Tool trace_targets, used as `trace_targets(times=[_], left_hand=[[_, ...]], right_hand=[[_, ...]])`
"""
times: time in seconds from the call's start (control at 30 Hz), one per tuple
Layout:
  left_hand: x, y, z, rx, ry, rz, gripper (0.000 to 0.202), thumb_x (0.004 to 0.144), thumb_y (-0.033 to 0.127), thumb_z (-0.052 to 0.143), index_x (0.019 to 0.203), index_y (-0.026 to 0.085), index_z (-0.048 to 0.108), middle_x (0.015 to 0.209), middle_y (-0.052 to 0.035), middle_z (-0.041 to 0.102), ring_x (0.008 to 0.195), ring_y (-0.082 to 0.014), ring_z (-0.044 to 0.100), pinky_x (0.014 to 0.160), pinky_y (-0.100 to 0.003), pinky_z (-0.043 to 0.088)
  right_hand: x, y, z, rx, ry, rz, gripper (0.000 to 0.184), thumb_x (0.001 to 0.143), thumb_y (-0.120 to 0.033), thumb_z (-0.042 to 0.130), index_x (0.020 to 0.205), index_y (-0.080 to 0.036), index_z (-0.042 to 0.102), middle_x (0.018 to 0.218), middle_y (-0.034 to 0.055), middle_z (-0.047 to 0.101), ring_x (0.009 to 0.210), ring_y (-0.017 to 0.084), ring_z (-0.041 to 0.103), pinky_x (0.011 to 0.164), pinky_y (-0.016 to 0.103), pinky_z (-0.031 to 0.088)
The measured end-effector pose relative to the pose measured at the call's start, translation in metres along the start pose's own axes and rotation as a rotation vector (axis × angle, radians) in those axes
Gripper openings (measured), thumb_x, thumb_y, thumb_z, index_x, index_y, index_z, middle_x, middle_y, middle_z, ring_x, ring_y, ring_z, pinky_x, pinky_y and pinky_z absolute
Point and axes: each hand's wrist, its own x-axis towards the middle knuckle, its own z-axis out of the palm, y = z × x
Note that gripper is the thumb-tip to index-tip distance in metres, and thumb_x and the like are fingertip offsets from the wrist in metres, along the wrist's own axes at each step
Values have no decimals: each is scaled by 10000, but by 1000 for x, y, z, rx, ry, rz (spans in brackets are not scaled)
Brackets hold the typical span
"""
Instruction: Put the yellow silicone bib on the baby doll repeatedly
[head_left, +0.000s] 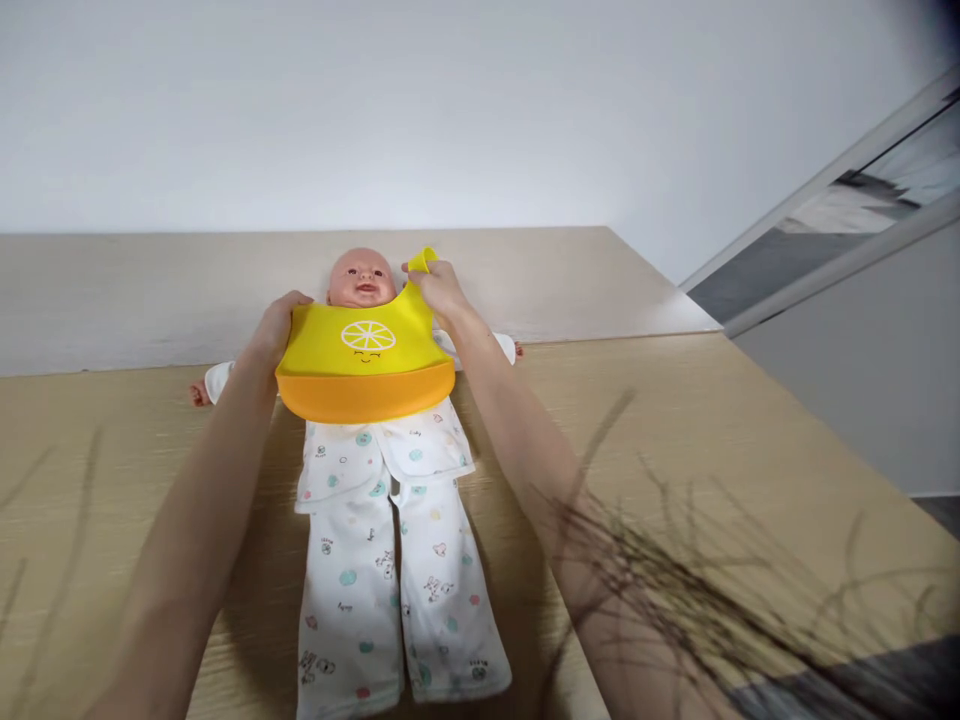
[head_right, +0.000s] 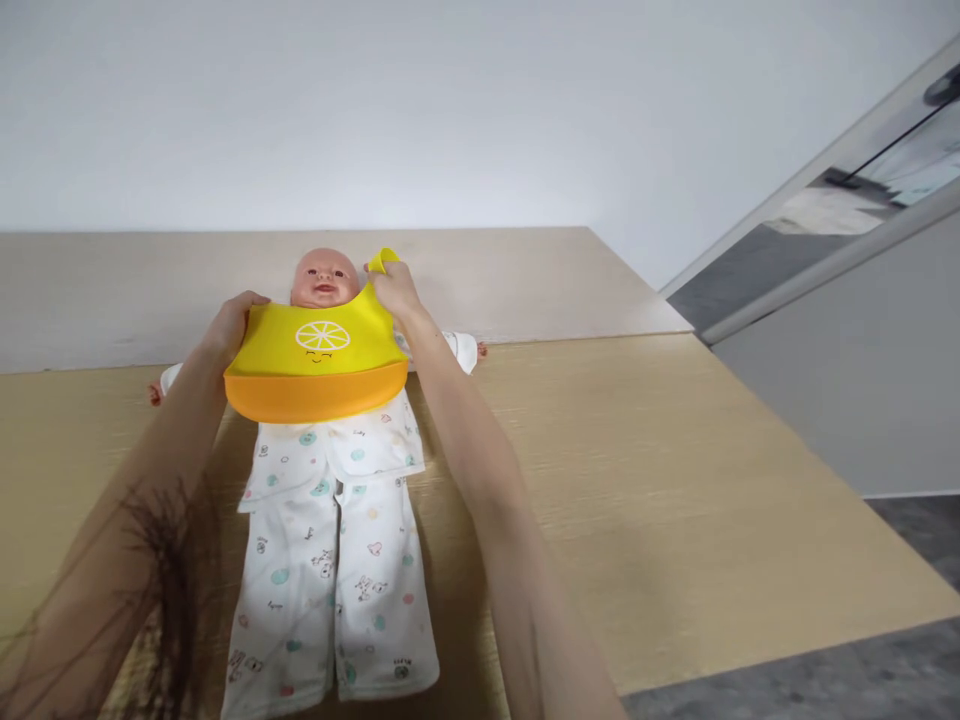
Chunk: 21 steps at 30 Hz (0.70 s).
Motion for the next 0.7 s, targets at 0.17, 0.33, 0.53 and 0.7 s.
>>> trace_targets(times=[0.17, 0.33, 0.53, 0.7], left_hand=[[8, 0, 6, -30, 26, -11, 195, 754, 296, 671, 908, 176, 677, 658, -49, 670, 547, -226, 640, 501, -305, 519], [23, -4, 5, 4, 5, -28, 231, 751, 361, 689, 916, 200, 670, 615, -34, 655, 516, -214, 617, 465, -302, 503], [25, -8, 7, -14, -93, -7, 359, 721, 438, 753, 965, 176, 726, 647, -80, 692, 723, -327, 738, 596, -377, 589], [19, -12, 5, -97, -192, 55, 387, 784, 449, 669, 1030, 156, 726, 693, -74, 723, 824, -338, 760, 701, -403, 646]], right_hand=[[5, 11, 0, 33, -62, 135, 122, 862, -84, 591, 861, -173, 675, 731, -4, 660, 702, 142, 615, 695, 238, 543], [4, 22, 5, 91, -84, 254, 89, 883, -124, 602, 817, -167, 643, 677, -3, 650, 636, 158, 640, 687, 272, 557], [4, 30, 4, 196, -98, 438, 28, 891, -180, 601, 876, -182, 625, 740, 15, 689, 658, 188, 674, 767, 344, 610], [-2, 25, 3, 297, -82, 349, 29, 864, -186, 616, 885, -195, 632, 751, -24, 687, 700, 157, 678, 806, 281, 594]])
